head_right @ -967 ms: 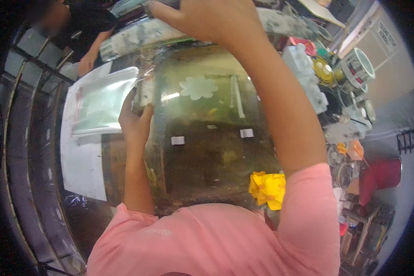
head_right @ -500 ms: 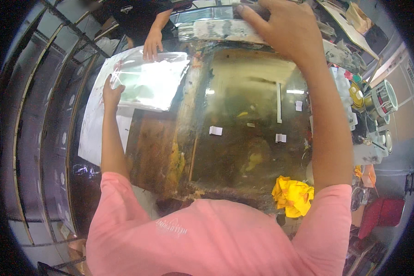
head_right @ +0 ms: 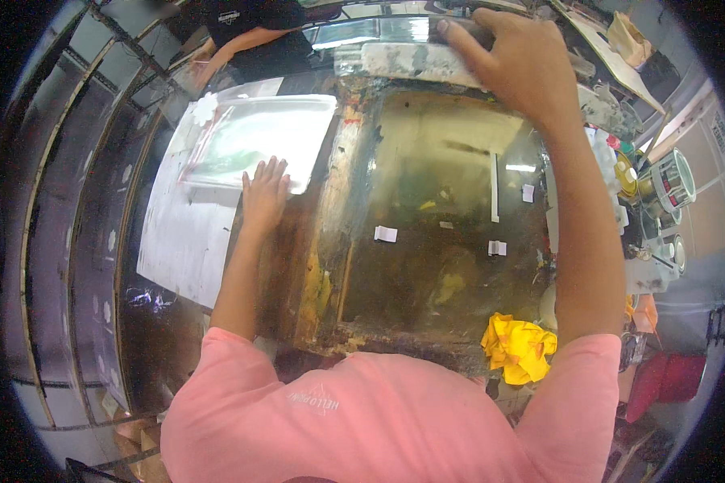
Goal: The person repeatedly applies green ink to a screen-printing frame using a squeegee, then lifts the frame to reveal a flower-shaped print on a white sheet below. The process is repeated multiple times in a continuous loop.
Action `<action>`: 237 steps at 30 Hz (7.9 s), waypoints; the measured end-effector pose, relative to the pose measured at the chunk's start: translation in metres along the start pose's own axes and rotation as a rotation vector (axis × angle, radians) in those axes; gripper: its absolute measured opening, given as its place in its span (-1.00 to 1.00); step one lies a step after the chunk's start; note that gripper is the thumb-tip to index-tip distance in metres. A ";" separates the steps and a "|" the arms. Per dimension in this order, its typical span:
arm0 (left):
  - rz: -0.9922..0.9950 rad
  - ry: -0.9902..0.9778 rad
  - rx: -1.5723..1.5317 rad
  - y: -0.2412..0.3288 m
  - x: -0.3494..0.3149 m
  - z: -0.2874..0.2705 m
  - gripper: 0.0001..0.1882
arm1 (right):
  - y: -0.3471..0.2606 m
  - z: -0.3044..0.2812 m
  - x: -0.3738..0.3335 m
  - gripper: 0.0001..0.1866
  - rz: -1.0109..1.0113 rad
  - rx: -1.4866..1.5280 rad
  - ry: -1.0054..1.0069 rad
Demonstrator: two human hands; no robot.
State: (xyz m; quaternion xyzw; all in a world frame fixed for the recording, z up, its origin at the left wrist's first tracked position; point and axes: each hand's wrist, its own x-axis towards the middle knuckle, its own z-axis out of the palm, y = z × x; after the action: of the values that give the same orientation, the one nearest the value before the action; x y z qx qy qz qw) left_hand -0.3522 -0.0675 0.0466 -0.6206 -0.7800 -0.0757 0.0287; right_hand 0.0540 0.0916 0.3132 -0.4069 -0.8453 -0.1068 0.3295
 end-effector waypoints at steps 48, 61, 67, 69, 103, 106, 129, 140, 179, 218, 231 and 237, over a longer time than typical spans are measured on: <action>0.496 0.053 -0.308 0.384 -0.010 0.081 0.26 | 0.069 0.024 0.021 -0.30 0.002 -0.036 0.051; -0.010 0.142 -1.282 0.259 0.003 -0.047 0.16 | 0.032 0.008 -0.031 -0.27 -0.058 -0.019 0.169; -0.007 -0.037 -1.325 0.217 -0.033 -0.074 -0.01 | 0.011 0.029 -0.140 -0.46 -0.127 -0.005 -0.179; -0.042 -0.082 -1.124 0.216 -0.059 -0.048 0.01 | 0.022 0.037 -0.164 -0.45 -0.158 0.114 -0.437; 0.069 0.137 -0.560 0.195 -0.040 0.060 0.32 | 0.136 0.280 -0.091 -0.51 -0.059 0.060 -0.354; 0.065 0.142 -0.566 0.192 -0.051 0.057 0.29 | 0.090 0.222 -0.144 -0.54 -0.077 0.060 -0.424; 0.103 0.058 0.012 0.240 -0.070 0.020 0.13 | 0.049 0.013 -0.020 -0.46 -0.117 -0.116 0.163; 0.135 0.394 -0.719 0.260 0.033 -0.037 -0.42 | 0.055 -0.003 0.045 -0.38 -0.043 -0.017 0.042; 0.105 0.156 -0.165 0.029 0.028 -0.075 -0.45 | 0.009 -0.012 0.009 -0.35 -0.049 -0.069 0.035; 0.615 0.147 -0.361 0.389 -0.057 0.084 0.14 | 0.066 0.003 -0.021 -0.14 -0.076 -0.134 0.031; 0.558 0.278 -0.452 0.386 -0.061 0.067 0.05 | 0.057 -0.003 -0.032 -0.21 -0.074 -0.102 0.066; -0.078 0.288 -1.457 0.282 -0.026 -0.035 -0.12 | 0.024 0.015 -0.073 -0.34 -0.111 -0.039 0.215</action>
State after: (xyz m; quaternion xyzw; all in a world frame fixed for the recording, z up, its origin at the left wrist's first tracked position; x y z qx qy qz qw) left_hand -0.0739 -0.0366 0.1008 -0.4382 -0.5419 -0.6555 -0.2909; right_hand 0.0978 0.0685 0.2524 -0.3521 -0.8241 -0.1840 0.4038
